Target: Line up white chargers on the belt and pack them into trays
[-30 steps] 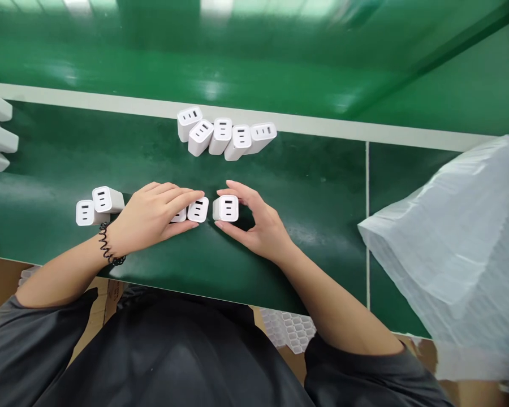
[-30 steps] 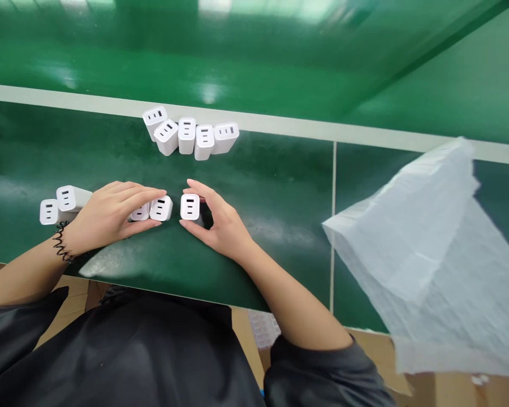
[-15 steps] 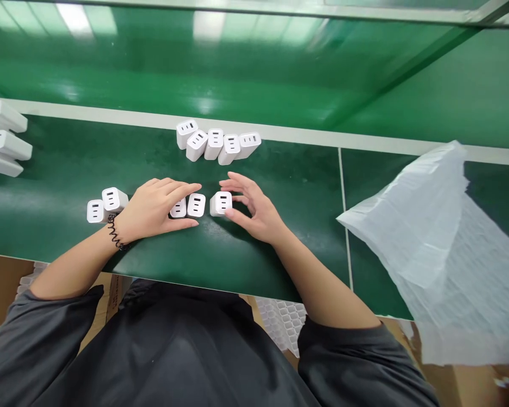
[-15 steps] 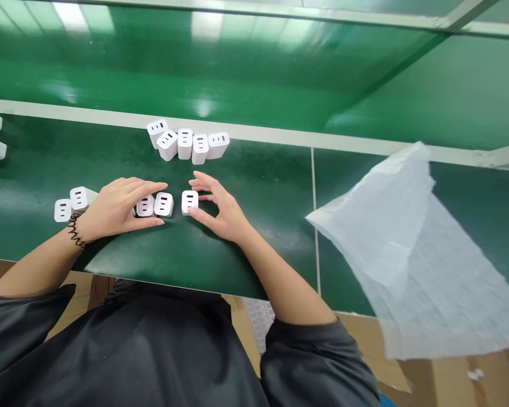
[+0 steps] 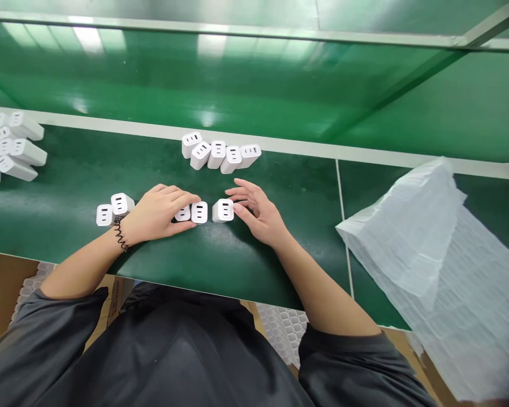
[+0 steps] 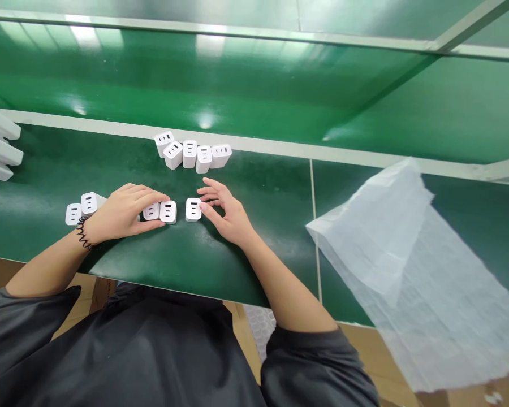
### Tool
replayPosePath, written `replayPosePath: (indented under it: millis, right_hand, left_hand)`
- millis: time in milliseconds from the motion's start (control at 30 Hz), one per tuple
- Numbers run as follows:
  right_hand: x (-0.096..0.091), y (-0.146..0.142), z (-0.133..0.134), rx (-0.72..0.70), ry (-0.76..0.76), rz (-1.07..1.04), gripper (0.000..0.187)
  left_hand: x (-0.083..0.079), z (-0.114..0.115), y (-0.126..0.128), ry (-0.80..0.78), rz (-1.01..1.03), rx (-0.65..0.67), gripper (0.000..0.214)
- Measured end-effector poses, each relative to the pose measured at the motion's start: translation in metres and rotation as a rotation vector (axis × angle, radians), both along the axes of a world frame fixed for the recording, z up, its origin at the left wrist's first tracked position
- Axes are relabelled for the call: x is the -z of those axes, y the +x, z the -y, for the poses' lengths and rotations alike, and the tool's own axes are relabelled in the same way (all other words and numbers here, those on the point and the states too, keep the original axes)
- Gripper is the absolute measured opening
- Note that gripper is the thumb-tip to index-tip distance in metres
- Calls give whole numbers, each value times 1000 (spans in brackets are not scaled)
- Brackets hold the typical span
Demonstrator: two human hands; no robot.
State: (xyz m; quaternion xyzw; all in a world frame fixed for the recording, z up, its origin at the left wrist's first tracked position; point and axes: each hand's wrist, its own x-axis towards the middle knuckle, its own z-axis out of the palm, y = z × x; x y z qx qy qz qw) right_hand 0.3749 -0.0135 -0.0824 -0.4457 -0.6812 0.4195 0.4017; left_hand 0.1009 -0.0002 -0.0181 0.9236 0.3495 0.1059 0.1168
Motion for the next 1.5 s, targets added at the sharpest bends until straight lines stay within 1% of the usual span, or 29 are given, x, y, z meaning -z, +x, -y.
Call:
replayPosePath:
  millis: [133,267,367,933,1500]
  right_hand:
    - [-2,0,0,-60,40,16,54]
    - [-4,2,1,-172,115,44,65]
    - [-6,4,1,-207,144,74,70]
    - [-7,4,2,-209,167,119,71]
    - [-4,4,3,-208,186,135,71]
  left_hand:
    - [1,1,1,29,7,-16,40]
    - [1,0,1,41,18,-10,40]
    - [1,0,1,36,13,-14,39]
    - [3,0,1,63,13,-3,39]
    - [2,0,1,39,3,-9,39]
